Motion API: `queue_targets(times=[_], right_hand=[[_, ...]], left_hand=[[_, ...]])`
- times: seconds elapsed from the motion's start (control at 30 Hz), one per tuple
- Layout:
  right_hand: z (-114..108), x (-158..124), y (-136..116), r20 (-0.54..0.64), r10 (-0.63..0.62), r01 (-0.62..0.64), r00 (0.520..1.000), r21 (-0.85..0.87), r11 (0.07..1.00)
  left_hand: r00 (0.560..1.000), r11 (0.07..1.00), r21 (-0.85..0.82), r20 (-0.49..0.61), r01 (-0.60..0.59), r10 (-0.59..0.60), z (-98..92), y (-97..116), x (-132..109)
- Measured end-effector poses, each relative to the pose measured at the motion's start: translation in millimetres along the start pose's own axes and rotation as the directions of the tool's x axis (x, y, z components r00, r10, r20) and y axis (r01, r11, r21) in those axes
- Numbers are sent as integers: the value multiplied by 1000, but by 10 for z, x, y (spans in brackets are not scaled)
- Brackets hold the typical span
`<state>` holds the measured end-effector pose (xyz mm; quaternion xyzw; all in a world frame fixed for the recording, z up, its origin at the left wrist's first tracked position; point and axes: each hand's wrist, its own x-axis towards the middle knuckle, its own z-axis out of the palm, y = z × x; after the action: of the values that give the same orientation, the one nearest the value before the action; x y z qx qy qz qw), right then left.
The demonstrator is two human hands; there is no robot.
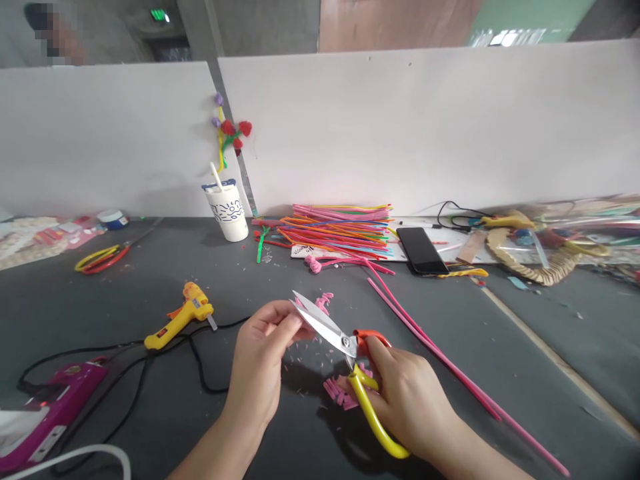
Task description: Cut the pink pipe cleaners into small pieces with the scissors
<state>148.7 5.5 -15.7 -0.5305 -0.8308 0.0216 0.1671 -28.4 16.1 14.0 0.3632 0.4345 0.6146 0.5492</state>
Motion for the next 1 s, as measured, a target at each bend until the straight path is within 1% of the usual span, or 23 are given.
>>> queue_targets(times=[0.2, 0.43, 0.63, 0.8, 1.0], right_hand=[[46, -24, 29, 2, -19, 19, 1000, -25, 999], [51, -20, 40, -16, -42, 41, 999, -39, 998], [51, -32, 39, -18, -42, 42, 999, -38, 998], [50, -17, 39, 6, -35, 35, 999, -31, 999], [37, -12, 48, -2, -31, 31, 1000, -19, 999]], left_hand=[[1000, 999, -30, -1, 22, -22, 13, -4, -3], [999, 998, -40, 1, 40, -40, 19, 9, -14], [999, 998, -45, -2, 40, -41, 15, 4, -8], [999, 998, -41, 6, 38, -38, 20, 10, -8], [999, 999, -39, -3, 36, -36, 13, 6, -4]])
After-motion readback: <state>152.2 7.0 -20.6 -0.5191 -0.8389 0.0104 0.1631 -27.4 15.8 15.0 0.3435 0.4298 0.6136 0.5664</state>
